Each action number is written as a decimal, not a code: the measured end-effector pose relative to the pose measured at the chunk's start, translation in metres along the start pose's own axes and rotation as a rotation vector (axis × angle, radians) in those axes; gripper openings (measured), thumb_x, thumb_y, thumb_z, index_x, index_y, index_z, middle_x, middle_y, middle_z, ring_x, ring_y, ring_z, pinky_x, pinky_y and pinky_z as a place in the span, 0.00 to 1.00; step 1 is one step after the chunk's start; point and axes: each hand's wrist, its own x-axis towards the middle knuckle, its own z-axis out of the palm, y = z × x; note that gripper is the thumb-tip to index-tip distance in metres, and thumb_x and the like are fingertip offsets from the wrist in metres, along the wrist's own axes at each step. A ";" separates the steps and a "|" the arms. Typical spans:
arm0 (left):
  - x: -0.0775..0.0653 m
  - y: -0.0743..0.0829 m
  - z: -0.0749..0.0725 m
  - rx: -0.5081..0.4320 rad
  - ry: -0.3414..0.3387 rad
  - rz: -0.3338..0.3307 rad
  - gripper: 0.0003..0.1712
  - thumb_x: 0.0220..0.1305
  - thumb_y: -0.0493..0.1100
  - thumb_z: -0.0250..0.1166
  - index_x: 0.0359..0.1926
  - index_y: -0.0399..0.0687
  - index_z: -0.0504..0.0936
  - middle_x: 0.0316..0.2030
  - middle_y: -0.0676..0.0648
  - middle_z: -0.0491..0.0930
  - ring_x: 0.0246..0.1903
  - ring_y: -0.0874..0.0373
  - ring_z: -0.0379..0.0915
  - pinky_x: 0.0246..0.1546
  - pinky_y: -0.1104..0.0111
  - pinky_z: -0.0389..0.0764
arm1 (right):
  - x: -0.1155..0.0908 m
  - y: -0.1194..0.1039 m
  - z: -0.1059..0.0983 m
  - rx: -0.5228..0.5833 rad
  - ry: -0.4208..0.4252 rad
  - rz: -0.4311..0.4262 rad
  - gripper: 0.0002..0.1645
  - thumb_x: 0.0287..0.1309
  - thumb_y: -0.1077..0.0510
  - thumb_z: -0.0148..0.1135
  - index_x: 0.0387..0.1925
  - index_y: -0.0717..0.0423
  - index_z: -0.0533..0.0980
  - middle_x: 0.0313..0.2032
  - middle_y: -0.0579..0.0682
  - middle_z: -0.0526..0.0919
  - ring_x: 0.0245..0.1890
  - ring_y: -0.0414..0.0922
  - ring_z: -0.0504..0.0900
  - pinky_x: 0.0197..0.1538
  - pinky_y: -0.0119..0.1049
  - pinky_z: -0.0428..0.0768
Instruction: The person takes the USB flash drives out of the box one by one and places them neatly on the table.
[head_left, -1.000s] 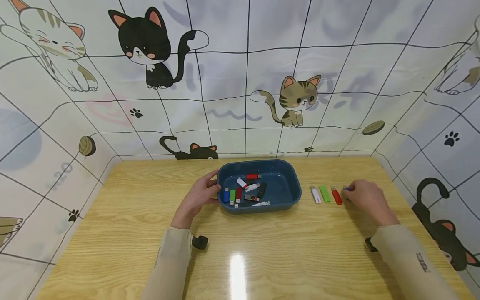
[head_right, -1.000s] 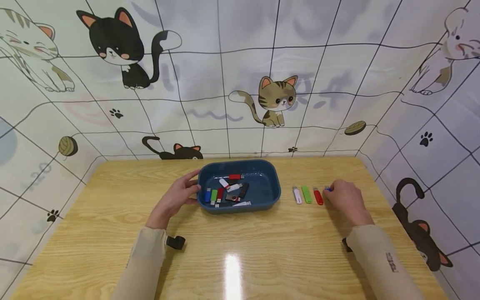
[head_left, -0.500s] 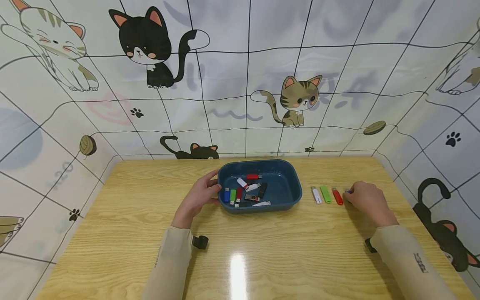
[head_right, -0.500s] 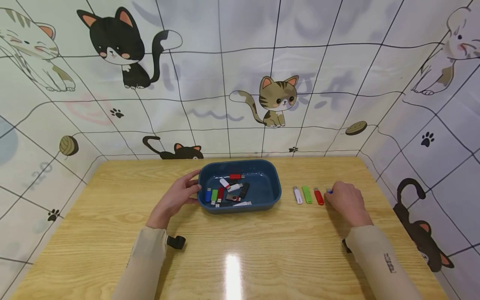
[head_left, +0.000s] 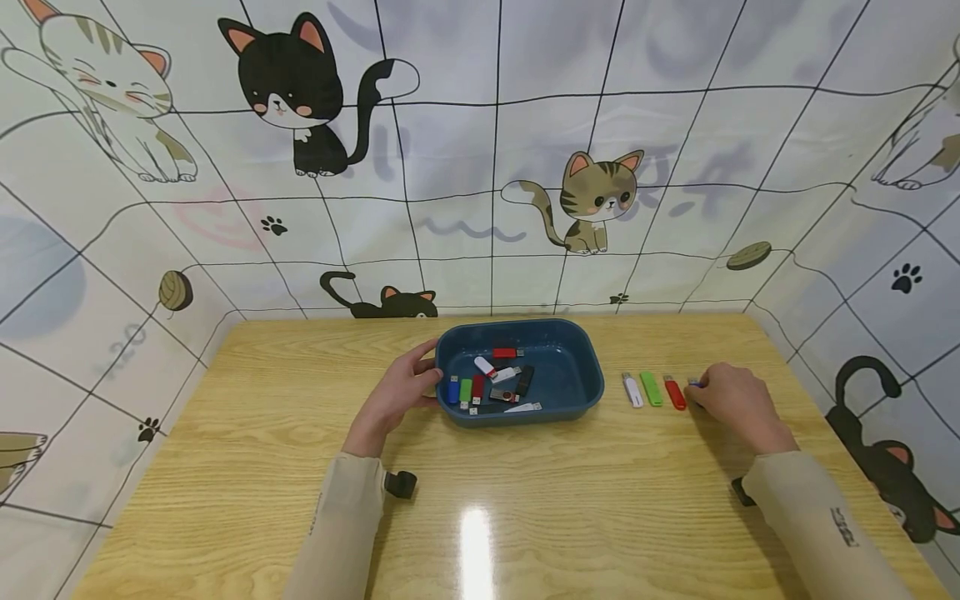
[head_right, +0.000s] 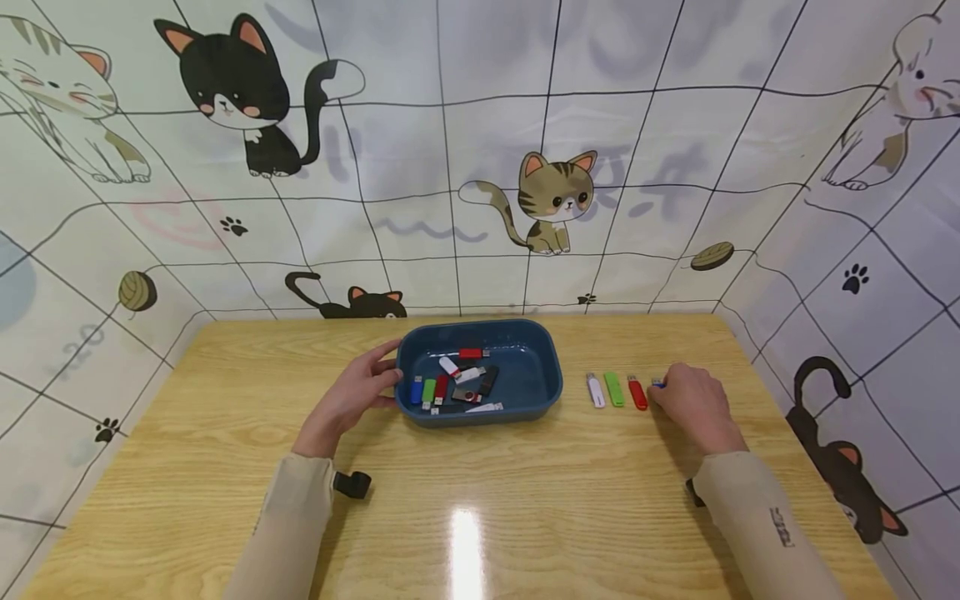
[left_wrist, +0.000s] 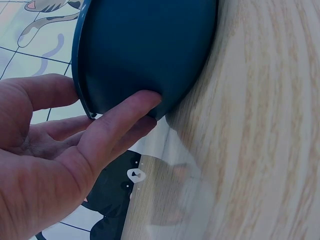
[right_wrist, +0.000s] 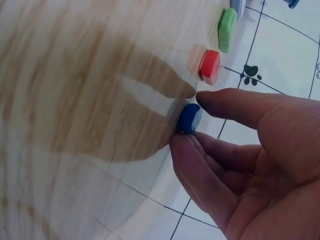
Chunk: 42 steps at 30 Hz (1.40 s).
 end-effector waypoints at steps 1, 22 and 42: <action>0.000 0.000 0.000 -0.001 0.000 0.000 0.36 0.76 0.32 0.52 0.81 0.43 0.56 0.71 0.27 0.66 0.60 0.32 0.76 0.47 0.47 0.86 | 0.000 0.000 0.000 0.003 -0.003 0.004 0.27 0.67 0.53 0.61 0.12 0.48 0.65 0.15 0.42 0.59 0.19 0.42 0.60 0.26 0.36 0.57; 0.001 -0.002 -0.001 -0.004 0.001 -0.006 0.36 0.76 0.31 0.52 0.81 0.43 0.55 0.71 0.27 0.65 0.61 0.33 0.75 0.46 0.47 0.86 | -0.020 -0.064 -0.033 0.109 0.281 -0.148 0.26 0.73 0.53 0.59 0.56 0.74 0.78 0.45 0.69 0.84 0.42 0.64 0.84 0.38 0.60 0.80; 0.002 -0.001 -0.001 -0.002 -0.004 -0.005 0.35 0.77 0.32 0.52 0.81 0.43 0.56 0.71 0.27 0.66 0.61 0.32 0.75 0.47 0.48 0.86 | -0.014 -0.153 -0.005 0.118 0.152 -0.437 0.16 0.69 0.58 0.66 0.52 0.64 0.82 0.50 0.60 0.83 0.49 0.56 0.84 0.50 0.54 0.84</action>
